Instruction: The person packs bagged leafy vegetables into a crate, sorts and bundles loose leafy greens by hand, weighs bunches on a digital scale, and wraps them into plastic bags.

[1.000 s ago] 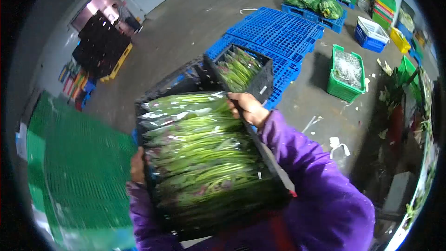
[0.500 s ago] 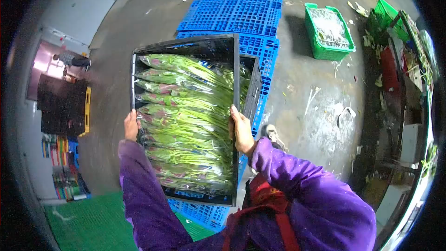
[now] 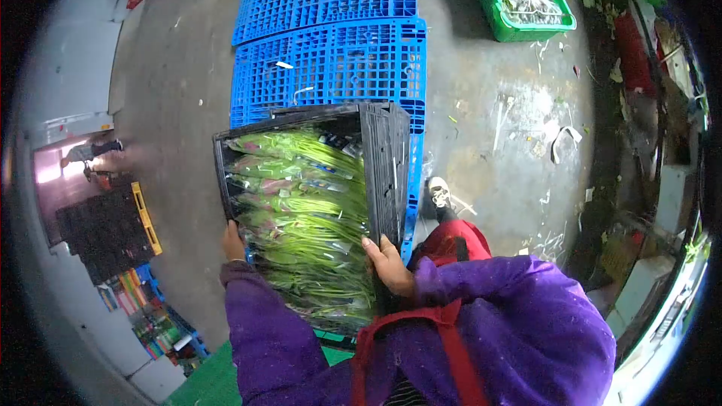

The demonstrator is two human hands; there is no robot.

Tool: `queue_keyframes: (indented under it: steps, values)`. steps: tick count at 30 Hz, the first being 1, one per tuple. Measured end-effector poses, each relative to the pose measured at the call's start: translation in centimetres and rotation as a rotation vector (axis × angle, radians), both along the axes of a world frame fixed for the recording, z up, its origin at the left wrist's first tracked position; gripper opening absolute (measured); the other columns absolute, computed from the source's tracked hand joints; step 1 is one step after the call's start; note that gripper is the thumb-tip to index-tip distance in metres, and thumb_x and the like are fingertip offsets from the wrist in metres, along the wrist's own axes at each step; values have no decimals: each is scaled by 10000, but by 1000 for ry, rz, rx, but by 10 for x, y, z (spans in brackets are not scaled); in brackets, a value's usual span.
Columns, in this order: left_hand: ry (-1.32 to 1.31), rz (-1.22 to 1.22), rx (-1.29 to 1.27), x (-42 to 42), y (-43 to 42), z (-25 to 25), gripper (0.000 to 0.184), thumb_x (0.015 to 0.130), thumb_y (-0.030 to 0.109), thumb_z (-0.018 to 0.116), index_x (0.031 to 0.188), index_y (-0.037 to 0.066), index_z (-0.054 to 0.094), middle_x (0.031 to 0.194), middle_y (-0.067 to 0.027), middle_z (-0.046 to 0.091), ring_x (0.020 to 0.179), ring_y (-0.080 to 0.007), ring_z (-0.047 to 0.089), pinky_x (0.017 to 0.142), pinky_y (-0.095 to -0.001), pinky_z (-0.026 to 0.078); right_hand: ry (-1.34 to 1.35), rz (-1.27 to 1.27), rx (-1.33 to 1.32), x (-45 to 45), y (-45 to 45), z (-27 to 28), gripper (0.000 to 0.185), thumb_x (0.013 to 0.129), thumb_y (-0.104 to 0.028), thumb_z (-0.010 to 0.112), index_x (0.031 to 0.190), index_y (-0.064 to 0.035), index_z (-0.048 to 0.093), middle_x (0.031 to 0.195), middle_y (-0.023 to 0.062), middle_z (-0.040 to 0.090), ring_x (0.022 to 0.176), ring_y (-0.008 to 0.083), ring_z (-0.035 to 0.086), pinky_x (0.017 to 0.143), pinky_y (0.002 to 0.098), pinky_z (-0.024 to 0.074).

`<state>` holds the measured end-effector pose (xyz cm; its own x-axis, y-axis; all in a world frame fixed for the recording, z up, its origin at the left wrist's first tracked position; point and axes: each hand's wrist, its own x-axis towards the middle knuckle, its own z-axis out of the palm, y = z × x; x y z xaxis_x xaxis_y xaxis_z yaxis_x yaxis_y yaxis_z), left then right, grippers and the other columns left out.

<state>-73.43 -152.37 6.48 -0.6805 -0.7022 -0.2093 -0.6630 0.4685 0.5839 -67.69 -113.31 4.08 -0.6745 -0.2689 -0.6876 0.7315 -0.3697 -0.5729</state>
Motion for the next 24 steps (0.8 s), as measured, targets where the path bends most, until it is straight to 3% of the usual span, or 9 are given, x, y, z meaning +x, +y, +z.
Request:
queue_keyframes:
  steps: [2, 3, 6, 9, 12, 13, 20, 22, 24]
  values:
    - [-9, 21, 23, -17, 3, 9, 455, 933, 462, 454, 732, 54, 489, 619, 6, 398, 521, -109, 390, 490, -295, 320, -70, -10, 16, -1, -2, 4, 404, 923, -395, 531, 952, 6, 495, 684, 28, 484, 553, 113, 460, 492, 277, 395]
    - [-11, -6, 45, -23, -4, 13, 446, 932, 464, 456, 759, 56, 509, 643, 4, 413, 548, -109, 403, 505, -290, 331, -132, 45, 2, -2, -1, 8, 345, 931, -390, 527, 884, -55, 462, 641, -2, 453, 554, 100, 427, 497, 254, 358]
    - [-42, -26, 112, -19, -9, 18, 441, 930, 474, 458, 826, 57, 554, 696, 2, 453, 615, -111, 434, 556, -280, 363, 93, -62, 72, 3, -10, -3, 345, 931, -389, 527, 915, -49, 470, 710, 9, 470, 604, 99, 441, 524, 252, 375]
    - [-29, 8, 159, -47, -33, -9, 504, 929, 485, 447, 902, 3, 591, 743, -19, 533, 680, -142, 495, 649, -288, 411, -7, 20, -97, -10, -7, -5, 405, 927, -394, 525, 992, 3, 477, 735, 29, 488, 641, 113, 459, 569, 264, 401]
    - [20, -44, -110, -41, -61, -40, 539, 925, 486, 450, 973, -25, 617, 777, -64, 587, 704, -177, 535, 658, -316, 424, 26, -4, -147, -11, -10, -16, 324, 943, -341, 513, 959, -20, 474, 705, 22, 486, 631, 117, 469, 572, 274, 414]
    - [-43, -80, -139, -44, -44, -26, 553, 923, 487, 447, 1024, -27, 625, 826, -103, 630, 746, -219, 569, 689, -339, 433, 36, 11, -196, -15, -2, -11, 303, 945, -328, 512, 950, -29, 471, 702, 22, 489, 627, 120, 477, 573, 277, 419]
    - [-70, -109, -333, -42, -40, -30, 534, 912, 502, 426, 1004, 16, 626, 844, -193, 631, 795, -338, 591, 712, -396, 444, 32, 192, -232, -26, 15, -10, 295, 946, -337, 513, 1025, -58, 459, 706, 39, 553, 628, 143, 558, 591, 286, 463]
    - [23, -128, -366, -45, -33, -30, 514, 913, 489, 446, 858, 9, 623, 657, -90, 547, 600, -211, 514, 577, -368, 394, 25, 232, -299, -30, 18, -14, 326, 940, -362, 518, 1010, -47, 472, 716, 40, 567, 628, 145, 560, 603, 281, 468]
    - [-70, -96, -289, -51, -6, -6, 501, 903, 498, 455, 925, 26, 622, 693, -102, 576, 653, -228, 550, 624, -373, 413, 113, 317, -191, -32, 22, -23, 435, 917, -437, 527, 997, -10, 506, 716, 54, 586, 633, 151, 575, 585, 279, 480]
